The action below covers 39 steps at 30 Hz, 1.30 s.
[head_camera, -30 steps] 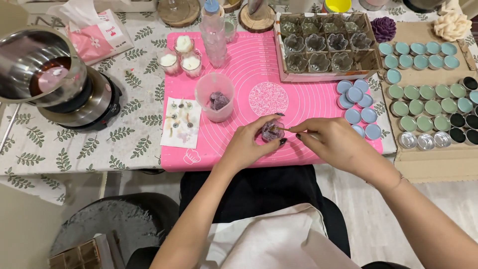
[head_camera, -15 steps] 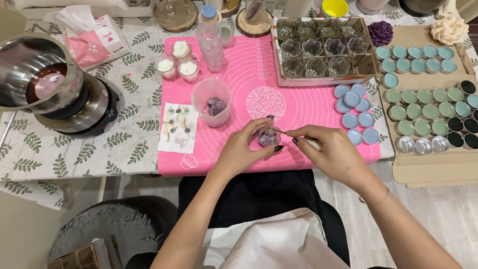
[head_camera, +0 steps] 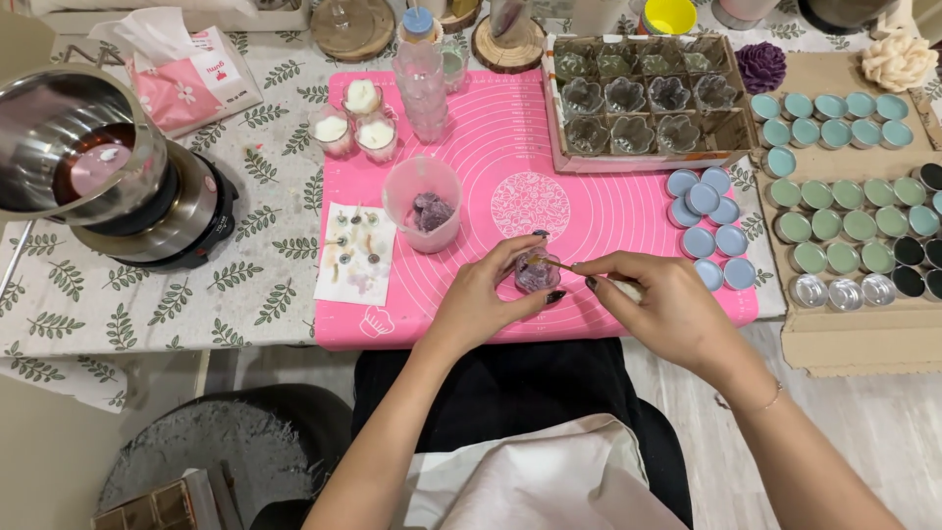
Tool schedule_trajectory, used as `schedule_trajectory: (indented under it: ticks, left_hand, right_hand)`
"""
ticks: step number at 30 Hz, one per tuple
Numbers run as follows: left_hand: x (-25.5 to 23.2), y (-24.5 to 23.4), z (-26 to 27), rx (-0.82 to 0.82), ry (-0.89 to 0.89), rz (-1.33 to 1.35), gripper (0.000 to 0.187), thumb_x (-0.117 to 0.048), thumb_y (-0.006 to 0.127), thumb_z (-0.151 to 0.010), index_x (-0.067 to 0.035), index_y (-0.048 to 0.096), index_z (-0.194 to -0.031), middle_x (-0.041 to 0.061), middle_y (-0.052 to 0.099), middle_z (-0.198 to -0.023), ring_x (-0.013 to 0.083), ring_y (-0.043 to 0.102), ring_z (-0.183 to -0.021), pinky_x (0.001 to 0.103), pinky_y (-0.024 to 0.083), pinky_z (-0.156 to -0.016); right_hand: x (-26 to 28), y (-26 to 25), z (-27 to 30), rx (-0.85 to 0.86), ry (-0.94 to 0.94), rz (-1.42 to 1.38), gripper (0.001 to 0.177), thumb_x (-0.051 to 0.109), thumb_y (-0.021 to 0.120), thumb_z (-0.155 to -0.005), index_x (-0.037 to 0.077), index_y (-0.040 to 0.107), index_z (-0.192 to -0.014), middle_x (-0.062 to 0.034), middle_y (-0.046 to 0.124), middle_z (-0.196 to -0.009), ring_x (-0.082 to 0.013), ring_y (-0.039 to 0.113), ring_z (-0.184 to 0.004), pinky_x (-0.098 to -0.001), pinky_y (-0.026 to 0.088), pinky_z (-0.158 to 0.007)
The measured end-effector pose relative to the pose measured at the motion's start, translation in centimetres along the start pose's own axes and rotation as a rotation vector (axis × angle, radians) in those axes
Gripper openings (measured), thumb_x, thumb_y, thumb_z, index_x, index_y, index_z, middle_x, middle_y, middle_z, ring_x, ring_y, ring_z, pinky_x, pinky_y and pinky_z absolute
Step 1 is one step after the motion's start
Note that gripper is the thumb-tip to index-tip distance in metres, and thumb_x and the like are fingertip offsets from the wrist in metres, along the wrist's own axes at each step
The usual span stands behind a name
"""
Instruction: The person is preparing candle components by mixing wax and placing wicks into jars.
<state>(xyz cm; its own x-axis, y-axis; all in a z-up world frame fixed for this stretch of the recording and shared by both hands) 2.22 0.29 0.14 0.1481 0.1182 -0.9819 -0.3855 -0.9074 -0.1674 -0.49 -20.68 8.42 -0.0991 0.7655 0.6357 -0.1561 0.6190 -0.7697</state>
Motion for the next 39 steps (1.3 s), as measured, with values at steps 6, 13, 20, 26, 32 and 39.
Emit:
schedule_trajectory:
  ticks: [6, 13, 20, 26, 32, 39]
  left_hand:
    - [-0.7, -0.3, 0.1, 0.026, -0.036, -0.013, 0.067, -0.022, 0.082, -0.082, -0.012, 0.056, -0.143, 0.011, 0.074, -0.127, 0.0204, 0.071, -0.122, 0.034, 0.054, -0.105]
    - [-0.8, -0.4, 0.0, 0.084, -0.026, -0.03, 0.065, -0.019, 0.08, -0.085, -0.014, 0.057, -0.145, 0.01, 0.075, -0.124, 0.02, 0.072, -0.119, 0.035, 0.054, -0.103]
    - [0.8, -0.2, 0.0, 0.069, -0.016, 0.131, 0.065, -0.011, 0.079, -0.087, -0.007, 0.05, -0.145, 0.012, 0.068, -0.136, 0.0175, 0.065, -0.127, 0.034, 0.049, -0.111]
    - [2.9, -0.2, -0.4, 0.129, -0.005, 0.317, 0.059, -0.004, 0.078, -0.091, -0.002, 0.049, -0.142, 0.016, 0.062, -0.14, 0.0183, 0.06, -0.132, 0.034, 0.046, -0.115]
    - [1.4, -0.7, -0.4, 0.189, -0.056, 0.396, 0.065, -0.002, 0.071, -0.094, -0.005, 0.046, -0.154, 0.01, 0.057, -0.143, 0.0159, 0.054, -0.134, 0.034, 0.047, -0.112]
    - [0.3, -0.9, -0.2, 0.21, -0.118, 0.252, 0.067, -0.006, 0.07, -0.094, -0.01, 0.045, -0.156, 0.007, 0.064, -0.139, 0.0133, 0.059, -0.13, 0.031, 0.048, -0.112]
  right_hand:
    - [1.0, 0.4, -0.7, 0.043, 0.017, 0.059, 0.027, 0.015, 0.066, -0.088, 0.01, 0.078, -0.112, -0.0142, 0.078, -0.09, -0.0252, 0.07, -0.061, -0.0369, 0.054, -0.059]
    - [1.7, -0.2, -2.6, 0.18, -0.079, 0.059, 0.026, 0.012, 0.064, -0.085, 0.003, 0.075, -0.107, -0.0195, 0.074, -0.078, -0.0325, 0.075, -0.067, -0.0412, 0.057, -0.063]
    - [2.9, -1.7, -2.2, 0.178, -0.113, 0.135, 0.022, 0.014, 0.065, -0.087, 0.004, 0.077, -0.103, -0.0195, 0.074, -0.076, -0.0341, 0.073, -0.066, -0.0417, 0.055, -0.063]
    - [1.4, -1.4, -1.5, 0.127, -0.126, 0.051, 0.021, 0.012, 0.066, -0.086, 0.003, 0.076, -0.102, -0.0156, 0.077, -0.083, -0.0292, 0.077, -0.07, -0.0371, 0.058, -0.064]
    - [0.2, 0.2, -1.9, 0.123, -0.215, -0.043, 0.023, 0.011, 0.066, -0.088, 0.002, 0.075, -0.107, -0.0164, 0.077, -0.089, -0.0293, 0.077, -0.075, -0.0375, 0.059, -0.067]
    - [0.5, 0.3, -3.1, 0.167, -0.318, 0.059, 0.016, 0.012, 0.065, -0.089, 0.003, 0.073, -0.099, -0.0184, 0.074, -0.085, -0.0381, 0.071, -0.076, -0.0449, 0.056, -0.069]
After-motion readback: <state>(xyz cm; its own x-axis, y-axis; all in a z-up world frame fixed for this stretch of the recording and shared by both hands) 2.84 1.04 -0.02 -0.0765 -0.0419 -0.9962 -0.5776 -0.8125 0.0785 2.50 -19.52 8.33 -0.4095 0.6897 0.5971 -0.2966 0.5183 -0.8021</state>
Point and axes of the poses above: each hand's wrist, its own z-axis away from the middle knuckle, its own y-axis out of the palm, x = y × z, the point moved 2 cm from there along -z, towards the middle knuckle
